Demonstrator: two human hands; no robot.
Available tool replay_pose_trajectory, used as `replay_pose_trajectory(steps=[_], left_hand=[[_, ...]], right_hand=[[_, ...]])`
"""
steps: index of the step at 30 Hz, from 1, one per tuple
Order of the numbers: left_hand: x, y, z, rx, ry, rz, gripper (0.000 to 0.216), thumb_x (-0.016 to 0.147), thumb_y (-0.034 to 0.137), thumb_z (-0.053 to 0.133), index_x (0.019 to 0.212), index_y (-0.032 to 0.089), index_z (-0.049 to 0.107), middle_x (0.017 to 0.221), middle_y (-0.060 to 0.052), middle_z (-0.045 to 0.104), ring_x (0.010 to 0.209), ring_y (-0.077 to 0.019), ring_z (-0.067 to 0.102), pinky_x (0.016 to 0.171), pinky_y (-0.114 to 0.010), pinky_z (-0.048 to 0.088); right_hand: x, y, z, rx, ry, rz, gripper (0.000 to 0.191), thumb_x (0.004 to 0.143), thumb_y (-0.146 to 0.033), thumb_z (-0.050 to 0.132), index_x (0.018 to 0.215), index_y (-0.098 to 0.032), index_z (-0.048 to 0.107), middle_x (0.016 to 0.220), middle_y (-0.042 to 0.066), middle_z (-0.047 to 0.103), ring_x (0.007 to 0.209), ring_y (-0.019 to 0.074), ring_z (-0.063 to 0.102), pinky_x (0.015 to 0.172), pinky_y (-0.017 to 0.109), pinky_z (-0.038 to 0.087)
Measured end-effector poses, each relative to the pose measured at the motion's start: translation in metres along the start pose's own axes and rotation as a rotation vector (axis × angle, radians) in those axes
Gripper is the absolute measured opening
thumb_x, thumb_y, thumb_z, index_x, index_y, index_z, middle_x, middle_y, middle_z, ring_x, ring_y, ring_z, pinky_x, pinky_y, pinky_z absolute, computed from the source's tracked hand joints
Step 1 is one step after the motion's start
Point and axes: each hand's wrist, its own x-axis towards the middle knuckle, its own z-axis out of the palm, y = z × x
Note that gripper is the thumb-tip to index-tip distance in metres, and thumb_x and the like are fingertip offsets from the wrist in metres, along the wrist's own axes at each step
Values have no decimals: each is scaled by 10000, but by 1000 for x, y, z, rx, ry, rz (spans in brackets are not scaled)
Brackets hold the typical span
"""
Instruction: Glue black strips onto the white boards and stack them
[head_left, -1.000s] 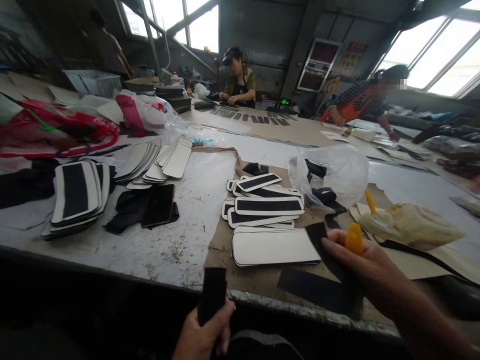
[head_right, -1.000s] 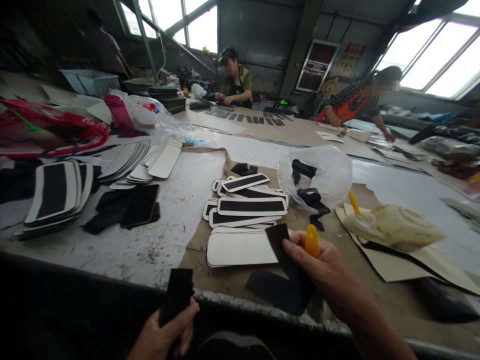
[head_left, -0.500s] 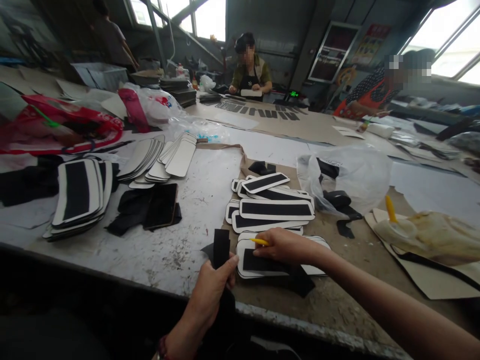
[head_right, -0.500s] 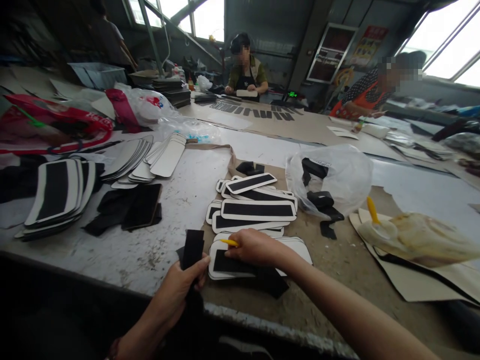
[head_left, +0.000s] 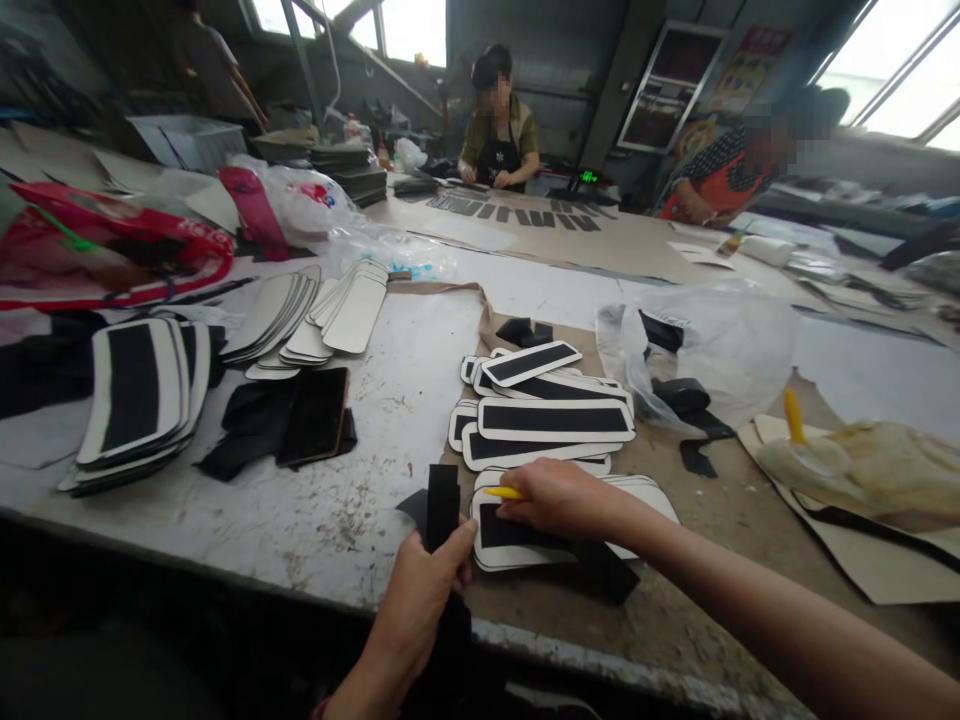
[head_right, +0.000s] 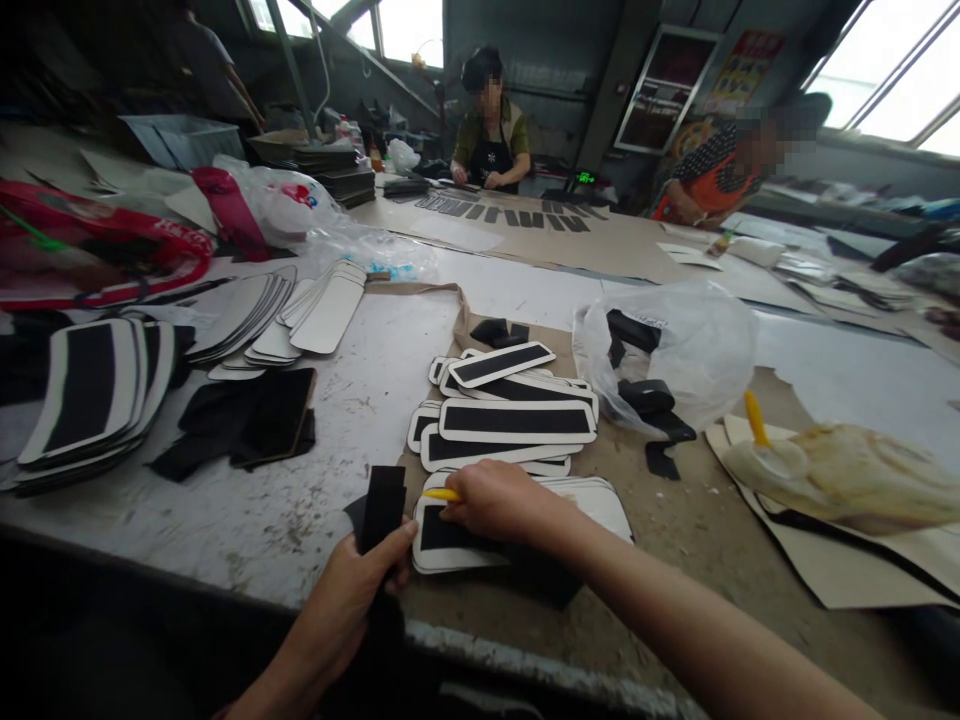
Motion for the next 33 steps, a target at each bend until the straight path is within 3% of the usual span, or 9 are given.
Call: replay_pose_trajectory(steps=[5, 10, 13, 18, 22, 27, 33], left_hand=[[4, -1, 6, 10, 81, -23, 417, 574, 480, 797, 683, 160, 553, 479, 61, 447, 422, -86, 374, 409, -203, 246], [10, -4, 7, 125, 152, 16, 368, 546, 457, 797, 642, 152, 614, 445, 26, 491, 412, -144, 443, 391, -248, 310], [11, -4, 7, 155, 161, 40, 353, 561, 448, 785, 642, 140, 632, 449, 16, 511, 422, -154, 462, 404, -258, 338], [10, -5, 7, 155, 179, 16, 411, 523, 481, 802, 632, 129, 620, 457, 28, 490, 423, -127, 419, 415, -247, 313], [8, -4, 8, 140, 164, 31, 471, 482, 525, 820, 621, 132, 601, 460, 44, 469, 430, -107, 383, 421, -236, 300], [11, -9, 4, 142, 188, -12, 475, 478, 484, 853, 697, 123, 634, 525, 27, 521, 475, -129, 444, 445, -247, 342], [14, -12, 1, 178, 190, -28, 506, 475, 492, 857, 756, 121, 659, 546, 15, 542, 512, -153, 473, 463, -263, 380]], right_hand=[[2, -2, 1, -40, 1, -20, 244, 864, -357, 544, 945, -185, 696, 893, 93, 719, 787, 215, 637, 572, 256, 311], [1, -5, 2, -68, 13, -11, 266, 842, -384, 569, 953, -180, 700, 908, 103, 719, 795, 225, 641, 565, 256, 320], [-15, 7, -2, -67, 19, -2, 284, 778, -427, 640, 897, -176, 701, 856, 93, 710, 749, 222, 622, 542, 254, 302], [-73, 61, -5, 76, 29, 215, 186, 790, -348, 616, 752, -172, 661, 714, 39, 647, 648, 164, 556, 551, 237, 314], [-110, 97, 4, 245, 146, 344, 175, 827, -297, 552, 741, -158, 615, 703, 16, 619, 642, 144, 534, 580, 229, 338], [-113, 109, 23, 236, 272, 469, 194, 836, -329, 536, 776, -158, 605, 809, 51, 654, 723, 171, 567, 626, 245, 345], [-102, 115, 34, 164, 274, 582, 255, 831, -416, 569, 886, -176, 636, 901, 78, 691, 834, 221, 613, 636, 263, 337]])
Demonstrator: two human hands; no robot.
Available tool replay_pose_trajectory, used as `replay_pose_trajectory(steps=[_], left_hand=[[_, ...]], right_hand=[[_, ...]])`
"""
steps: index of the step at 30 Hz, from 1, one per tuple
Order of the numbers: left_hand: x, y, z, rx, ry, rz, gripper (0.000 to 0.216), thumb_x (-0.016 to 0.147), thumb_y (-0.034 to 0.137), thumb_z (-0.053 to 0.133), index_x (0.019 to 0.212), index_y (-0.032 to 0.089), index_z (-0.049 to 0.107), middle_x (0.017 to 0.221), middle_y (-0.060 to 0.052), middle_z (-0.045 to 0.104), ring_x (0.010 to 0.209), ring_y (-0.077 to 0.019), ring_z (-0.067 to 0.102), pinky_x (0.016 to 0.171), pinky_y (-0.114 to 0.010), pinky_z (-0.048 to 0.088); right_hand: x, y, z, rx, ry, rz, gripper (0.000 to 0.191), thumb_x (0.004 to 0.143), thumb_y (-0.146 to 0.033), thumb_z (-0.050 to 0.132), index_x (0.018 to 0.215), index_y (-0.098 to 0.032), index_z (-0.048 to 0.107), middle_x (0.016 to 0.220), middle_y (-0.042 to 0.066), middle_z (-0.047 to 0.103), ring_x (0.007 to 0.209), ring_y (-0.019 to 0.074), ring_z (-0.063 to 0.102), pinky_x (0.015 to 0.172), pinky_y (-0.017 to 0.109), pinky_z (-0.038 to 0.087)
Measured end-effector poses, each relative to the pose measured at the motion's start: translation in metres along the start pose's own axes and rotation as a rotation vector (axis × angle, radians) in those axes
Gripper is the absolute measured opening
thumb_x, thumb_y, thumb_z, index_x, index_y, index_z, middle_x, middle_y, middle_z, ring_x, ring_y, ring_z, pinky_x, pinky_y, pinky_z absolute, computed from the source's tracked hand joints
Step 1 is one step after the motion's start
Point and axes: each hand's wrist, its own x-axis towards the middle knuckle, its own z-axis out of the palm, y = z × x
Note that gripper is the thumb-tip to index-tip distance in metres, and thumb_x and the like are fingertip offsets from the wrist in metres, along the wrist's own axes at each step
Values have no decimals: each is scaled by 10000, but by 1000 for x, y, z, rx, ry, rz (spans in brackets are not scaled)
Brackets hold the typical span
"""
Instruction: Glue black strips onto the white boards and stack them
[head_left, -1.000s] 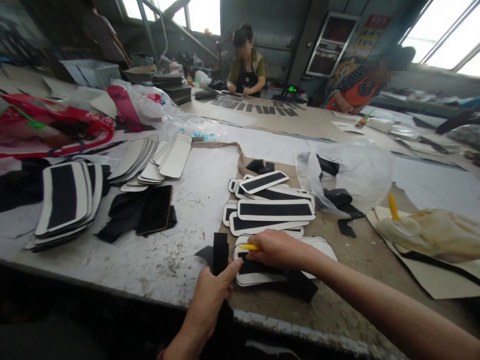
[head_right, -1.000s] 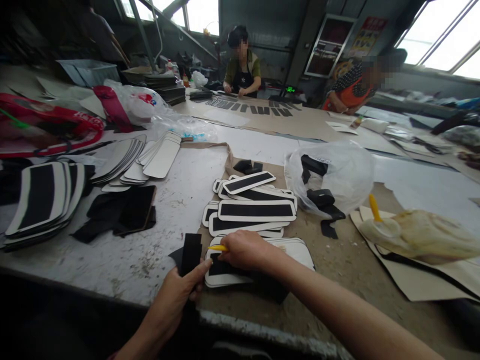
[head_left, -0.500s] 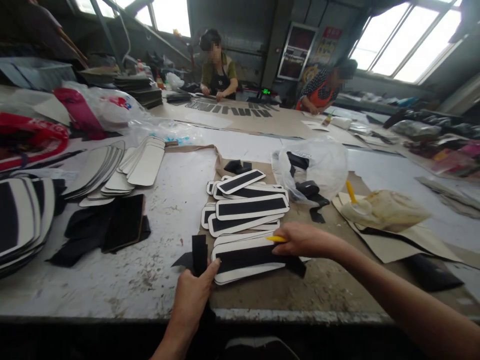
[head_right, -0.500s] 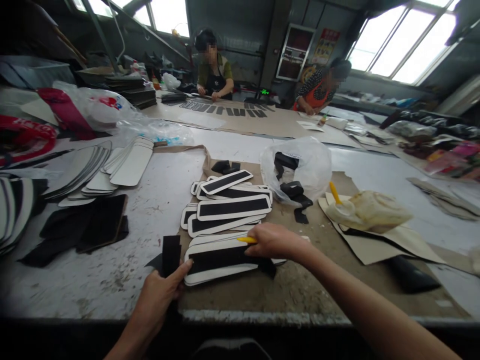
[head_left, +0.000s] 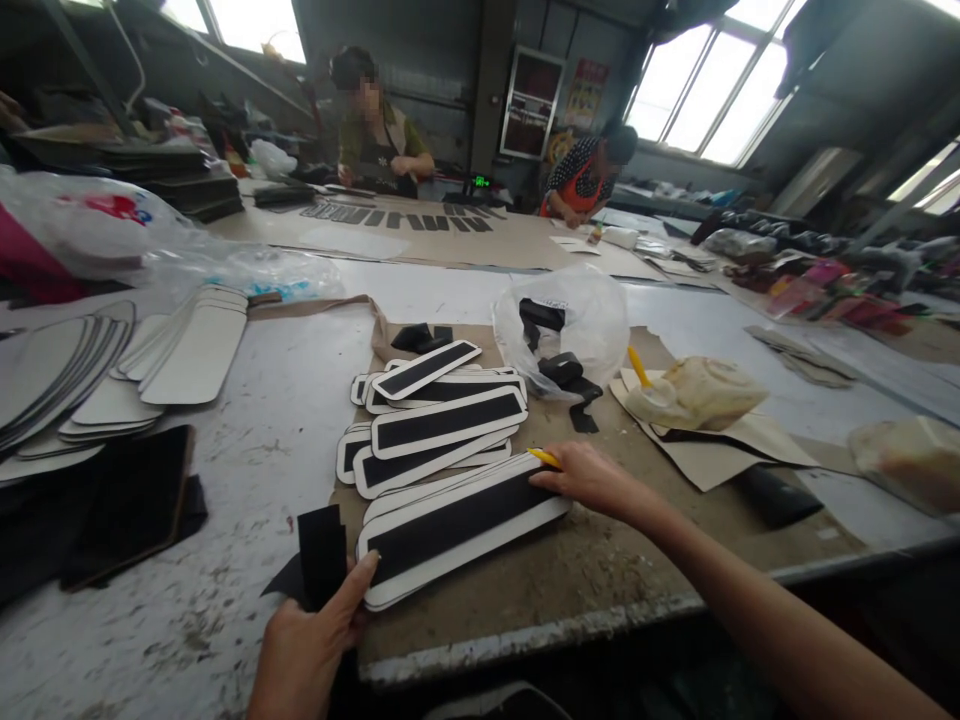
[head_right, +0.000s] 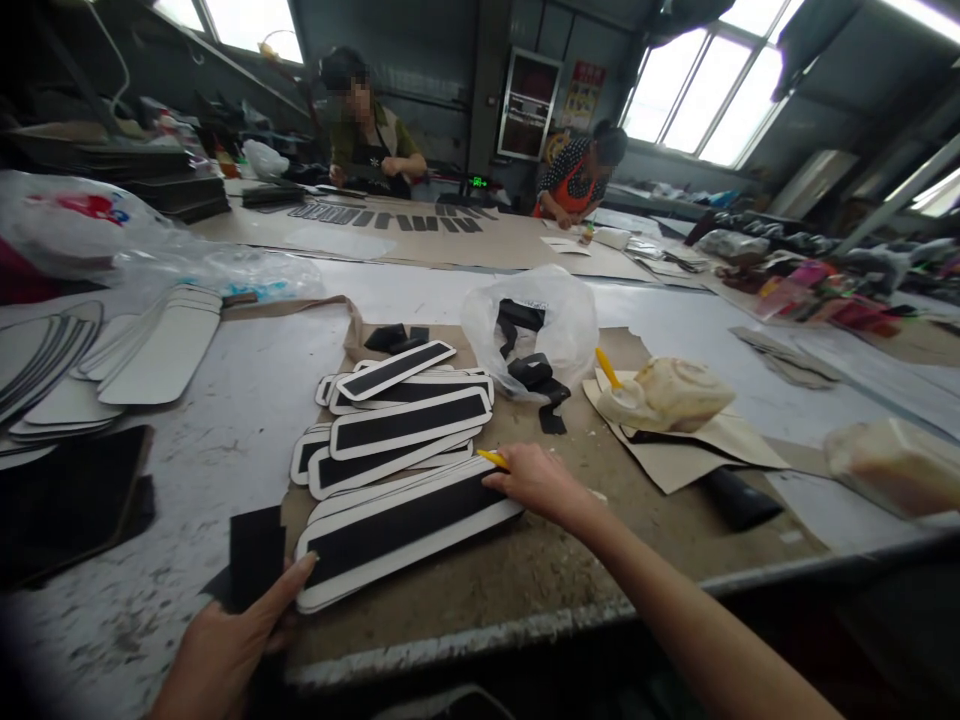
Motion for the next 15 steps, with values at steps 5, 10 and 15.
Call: replay_pose_trajectory(steps=[5, 10, 15], left_hand=[[-3, 5, 4, -27, 30, -14, 515, 410, 501, 872, 661, 138, 607, 513, 29, 511, 476, -128, 430, 420, -239, 336], [-6, 8, 1, 12, 18, -16, 485, 442, 475, 875, 701, 160, 612, 520, 38, 517, 487, -130, 444, 414, -220, 339], [-6, 13, 3, 20, 6, 1, 484, 414, 488, 875, 641, 162, 597, 485, 44, 483, 454, -109, 384, 396, -216, 312]], right_hand=[[4, 3, 3, 14, -14, -12, 240, 833, -394, 590, 891, -168, 645, 926, 85, 699, 854, 217, 622, 664, 260, 352], [5, 4, 3, 40, -18, -31, 205, 818, -358, 601, 847, -159, 643, 881, 85, 698, 810, 205, 617, 634, 252, 343], [6, 3, 1, 64, -33, -45, 188, 821, -337, 595, 823, -153, 638, 863, 79, 696, 782, 192, 610, 628, 249, 342]])
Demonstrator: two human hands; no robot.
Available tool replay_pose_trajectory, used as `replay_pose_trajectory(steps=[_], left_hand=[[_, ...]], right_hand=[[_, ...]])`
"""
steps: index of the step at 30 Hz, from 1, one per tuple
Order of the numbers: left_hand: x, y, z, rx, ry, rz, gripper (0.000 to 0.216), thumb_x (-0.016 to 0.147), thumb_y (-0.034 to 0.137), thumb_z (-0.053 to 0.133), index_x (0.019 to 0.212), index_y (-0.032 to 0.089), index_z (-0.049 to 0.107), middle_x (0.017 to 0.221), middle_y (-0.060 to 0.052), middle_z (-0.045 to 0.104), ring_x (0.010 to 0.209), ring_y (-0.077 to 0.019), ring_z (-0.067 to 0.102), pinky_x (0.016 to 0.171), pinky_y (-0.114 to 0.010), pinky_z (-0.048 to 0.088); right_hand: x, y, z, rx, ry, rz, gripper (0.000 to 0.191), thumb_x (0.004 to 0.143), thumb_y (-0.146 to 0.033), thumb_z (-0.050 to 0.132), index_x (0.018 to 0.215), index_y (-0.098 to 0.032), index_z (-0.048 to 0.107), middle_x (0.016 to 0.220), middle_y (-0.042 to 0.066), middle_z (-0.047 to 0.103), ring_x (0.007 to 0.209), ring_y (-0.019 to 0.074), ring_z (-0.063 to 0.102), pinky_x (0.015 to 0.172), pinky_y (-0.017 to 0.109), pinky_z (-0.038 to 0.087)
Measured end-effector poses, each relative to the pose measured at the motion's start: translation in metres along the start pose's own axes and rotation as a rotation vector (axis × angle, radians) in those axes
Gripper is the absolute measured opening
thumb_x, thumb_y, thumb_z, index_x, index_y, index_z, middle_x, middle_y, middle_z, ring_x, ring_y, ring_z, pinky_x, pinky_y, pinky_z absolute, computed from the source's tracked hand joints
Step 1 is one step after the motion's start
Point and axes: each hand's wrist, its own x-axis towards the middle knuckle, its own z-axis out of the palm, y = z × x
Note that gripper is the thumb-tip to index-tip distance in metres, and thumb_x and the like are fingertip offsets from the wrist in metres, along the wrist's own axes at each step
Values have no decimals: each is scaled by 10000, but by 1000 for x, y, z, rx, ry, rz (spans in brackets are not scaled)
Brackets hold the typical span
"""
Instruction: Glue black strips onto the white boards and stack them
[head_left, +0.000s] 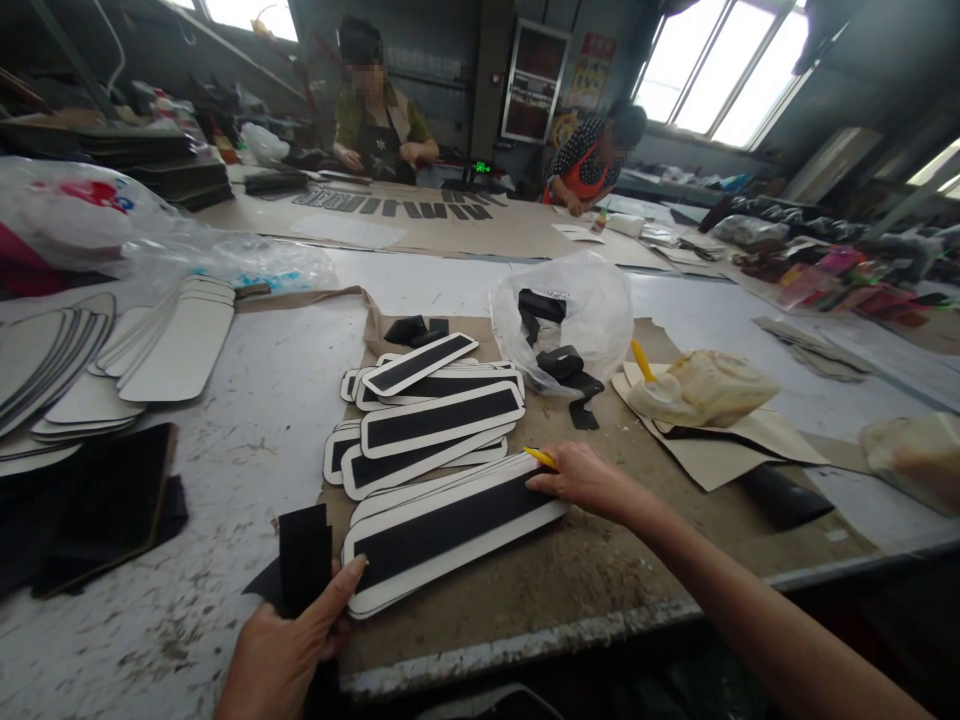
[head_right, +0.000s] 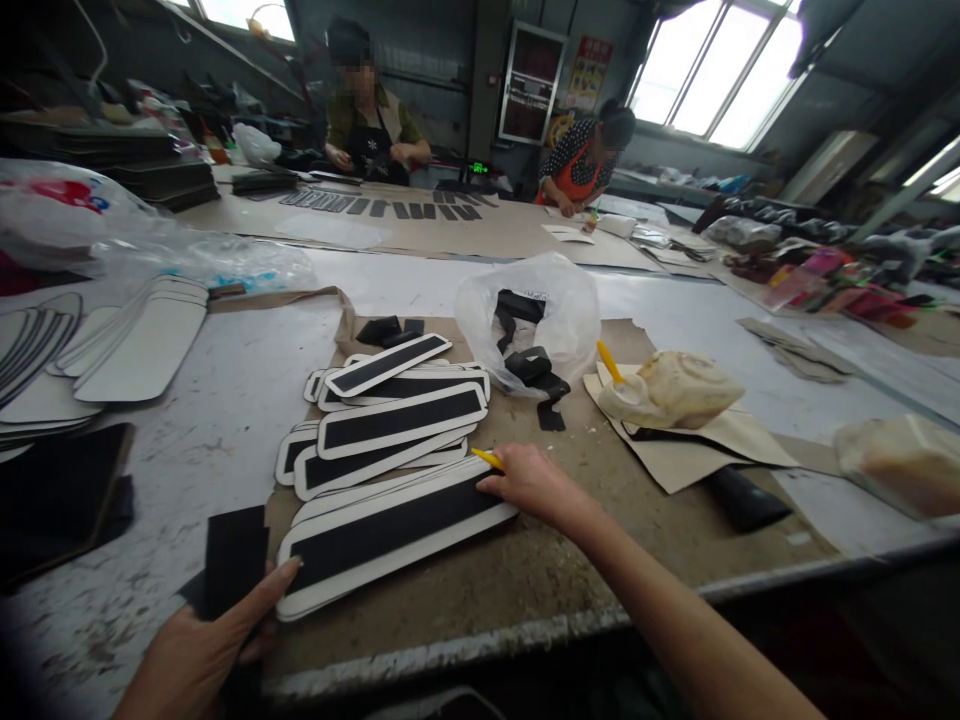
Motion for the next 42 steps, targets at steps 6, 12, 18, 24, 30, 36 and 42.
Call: replay_pose_trajectory(steps=[6, 12, 18, 24, 30, 36, 42], left_hand=[[3, 0, 2, 16, 21, -29, 478, 414, 499, 865, 591, 182, 553, 431, 59, 421, 429, -107, 354, 383, -216, 288], [0, 1, 4, 1, 25, -7, 496, 418, 513, 860, 615, 175, 555, 440, 67, 423, 429, -98, 356, 395, -204, 307], [-3, 7, 6, 1, -6, 34, 487, 423, 503, 856, 608, 163, 559, 445, 62, 429, 411, -86, 342, 374, -198, 279], [-2, 5, 5, -3, -12, 27, 479, 446, 496, 839, 631, 144, 572, 448, 49, 456, 415, -86, 365, 383, -196, 271], [-4, 4, 5, -25, -29, 55, 485, 439, 505, 835, 612, 144, 560, 451, 43, 462, 417, -92, 368, 388, -209, 267], [8, -9, 1, -15, -2, 19, 478, 419, 495, 852, 604, 148, 580, 463, 39, 471, 445, -115, 396, 418, -234, 315], [13, -13, -1, 31, -1, -12, 472, 421, 502, 852, 624, 149, 614, 467, 24, 503, 459, -139, 430, 431, -251, 341]], right_hand=[[1, -1, -1, 1, -5, 8, 178, 817, -314, 603, 845, -143, 647, 871, 88, 698, 777, 196, 608, 632, 248, 346], [4, 3, 3, 3, -17, -10, 163, 823, -288, 600, 859, -141, 661, 881, 85, 696, 792, 198, 615, 642, 238, 360], [5, 3, 3, 8, -14, -2, 146, 826, -274, 605, 850, -143, 664, 860, 79, 696, 776, 197, 617, 640, 239, 360], [5, 5, 7, -21, -24, -31, 179, 842, -299, 583, 882, -140, 656, 881, 91, 697, 808, 212, 627, 666, 255, 363], [3, 13, 10, -59, 46, 82, 269, 789, -442, 616, 771, -173, 617, 762, 86, 678, 747, 244, 613, 587, 275, 313], [-9, 30, 3, 32, 239, 62, 208, 791, -347, 622, 689, -177, 560, 711, 45, 647, 680, 183, 576, 583, 257, 319], [-27, 31, 19, 80, 388, 11, 249, 906, -273, 442, 765, -175, 622, 798, 72, 676, 763, 202, 612, 692, 286, 395]])
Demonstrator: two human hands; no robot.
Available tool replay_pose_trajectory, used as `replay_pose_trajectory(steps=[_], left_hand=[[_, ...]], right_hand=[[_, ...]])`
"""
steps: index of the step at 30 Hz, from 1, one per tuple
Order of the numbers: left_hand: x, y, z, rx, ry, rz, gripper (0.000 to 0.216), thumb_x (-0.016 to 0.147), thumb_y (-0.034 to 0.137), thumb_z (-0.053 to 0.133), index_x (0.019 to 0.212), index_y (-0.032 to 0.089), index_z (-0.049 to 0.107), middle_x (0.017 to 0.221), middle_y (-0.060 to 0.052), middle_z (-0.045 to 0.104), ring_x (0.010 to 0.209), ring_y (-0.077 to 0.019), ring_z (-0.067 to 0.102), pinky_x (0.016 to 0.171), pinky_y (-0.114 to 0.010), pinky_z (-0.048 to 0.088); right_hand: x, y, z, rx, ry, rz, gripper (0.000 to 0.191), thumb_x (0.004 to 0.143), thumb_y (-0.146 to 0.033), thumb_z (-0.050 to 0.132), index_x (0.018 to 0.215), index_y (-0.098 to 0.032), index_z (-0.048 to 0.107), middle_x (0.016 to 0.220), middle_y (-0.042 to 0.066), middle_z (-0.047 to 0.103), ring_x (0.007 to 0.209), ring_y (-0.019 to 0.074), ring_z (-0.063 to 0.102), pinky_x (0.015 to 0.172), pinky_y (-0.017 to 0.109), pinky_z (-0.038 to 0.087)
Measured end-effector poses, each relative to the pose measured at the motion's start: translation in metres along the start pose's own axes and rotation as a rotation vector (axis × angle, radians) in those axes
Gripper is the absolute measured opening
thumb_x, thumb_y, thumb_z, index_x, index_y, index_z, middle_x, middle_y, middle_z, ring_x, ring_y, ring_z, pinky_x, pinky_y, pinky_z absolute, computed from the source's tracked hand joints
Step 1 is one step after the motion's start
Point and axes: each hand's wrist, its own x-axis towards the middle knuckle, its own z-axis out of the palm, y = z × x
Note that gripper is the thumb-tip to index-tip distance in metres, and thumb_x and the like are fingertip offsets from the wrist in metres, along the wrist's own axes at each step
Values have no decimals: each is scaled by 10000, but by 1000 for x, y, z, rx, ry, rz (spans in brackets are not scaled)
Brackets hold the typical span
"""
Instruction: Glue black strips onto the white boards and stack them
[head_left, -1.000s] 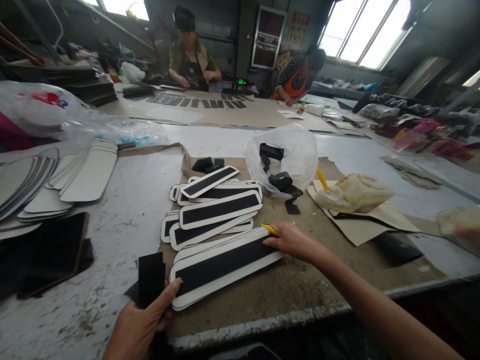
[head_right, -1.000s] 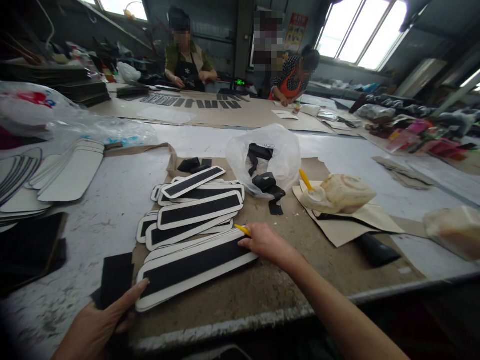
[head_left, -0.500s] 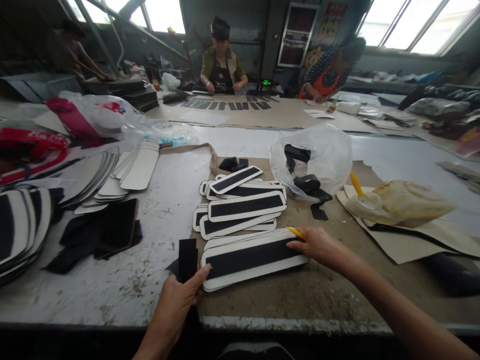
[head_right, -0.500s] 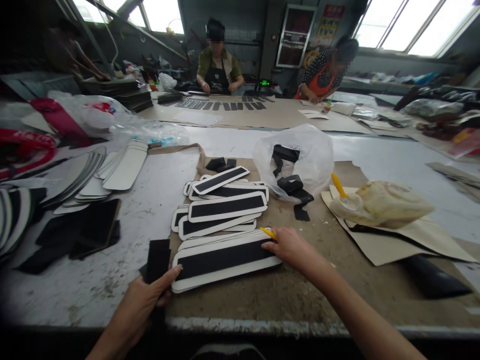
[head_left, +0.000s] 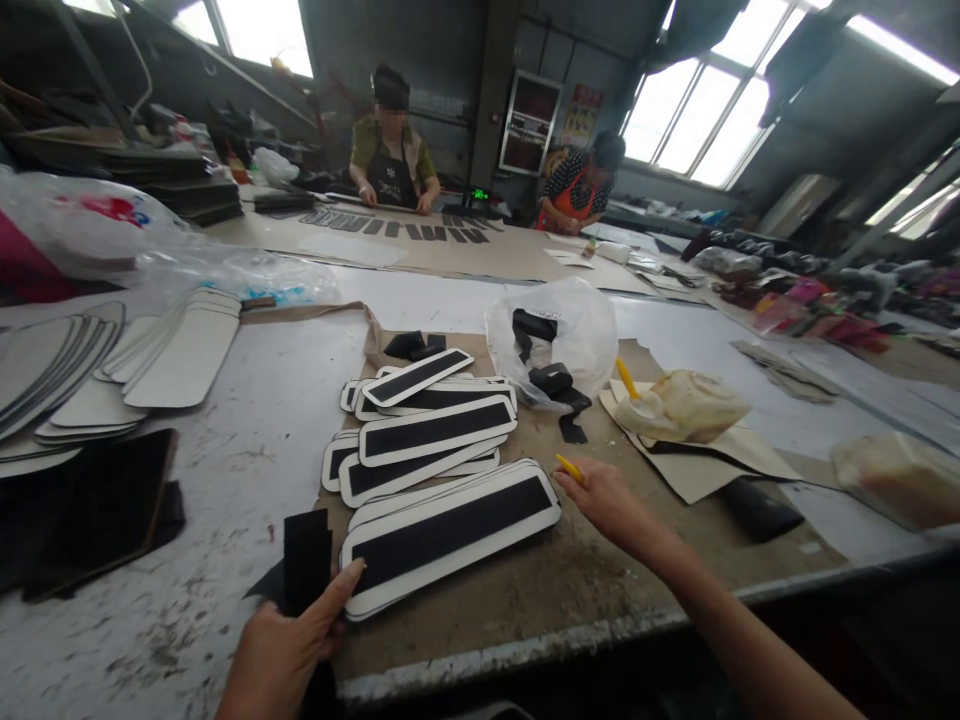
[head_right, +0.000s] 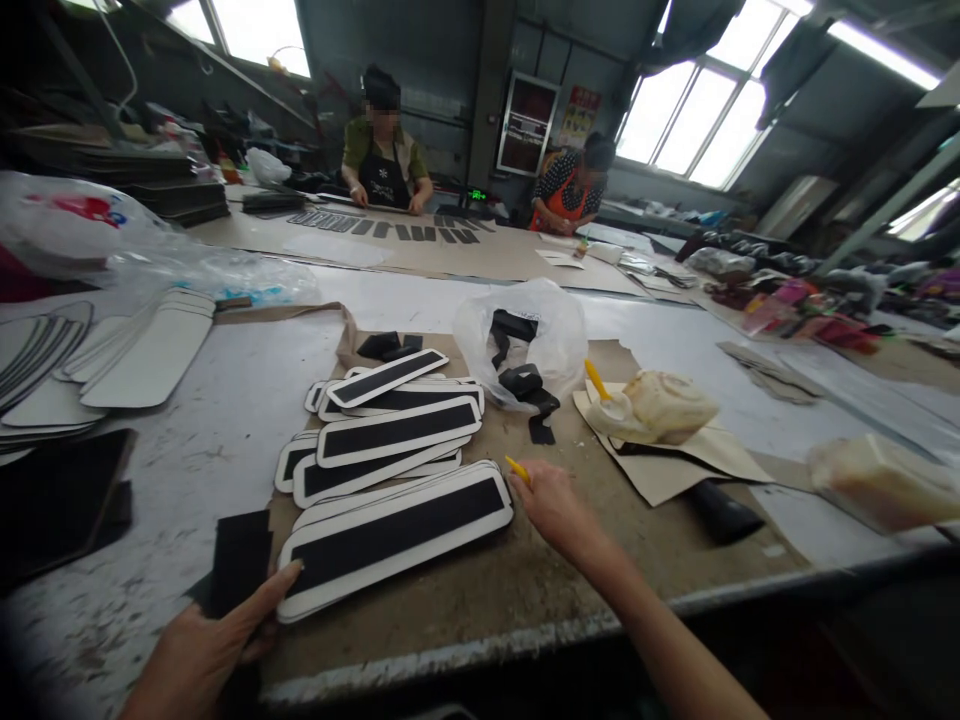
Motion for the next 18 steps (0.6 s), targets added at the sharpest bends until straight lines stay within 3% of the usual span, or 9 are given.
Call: replay_pose_trajectory(steps=[3, 6, 9, 13, 18], left_hand=[[-6, 7, 1, -3, 16, 24, 483, 372, 515, 849, 562, 152, 594, 426, 37, 458, 437, -125, 399, 420, -246, 326], [-9, 9, 3, -27, 19, 25, 502, 359, 510, 847, 619, 144, 624, 431, 55, 437, 435, -117, 380, 411, -242, 318], [-9, 5, 3, -62, -5, 49, 498, 424, 509, 840, 689, 140, 636, 479, 46, 479, 460, -124, 411, 419, -241, 339], [-11, 2, 3, -124, -13, 77, 505, 454, 507, 844, 706, 129, 622, 520, 28, 526, 473, -121, 438, 424, -233, 354], [-15, 4, -3, -216, -35, 115, 519, 514, 520, 828, 777, 117, 633, 513, 31, 520, 456, -109, 431, 398, -208, 309]], right_hand=[[-11, -6, 10, 16, 37, -20, 276, 913, -254, 402, 802, -174, 641, 835, 91, 675, 802, 214, 617, 739, 306, 421], [-17, -10, 13, 77, 113, -43, 305, 911, -289, 369, 836, -170, 640, 858, 106, 662, 835, 231, 606, 773, 340, 429], [-17, -13, 8, 275, 171, 45, 277, 866, -392, 445, 831, -178, 617, 813, 72, 646, 777, 211, 596, 729, 325, 439], [-13, -22, 0, 536, -6, 282, 342, 743, -522, 594, 715, -188, 530, 561, -44, 465, 489, 112, 429, 468, 240, 339], [-13, -37, -9, 735, -116, 333, 429, 695, -567, 650, 659, -193, 445, 527, -81, 370, 448, 63, 318, 408, 200, 239]])
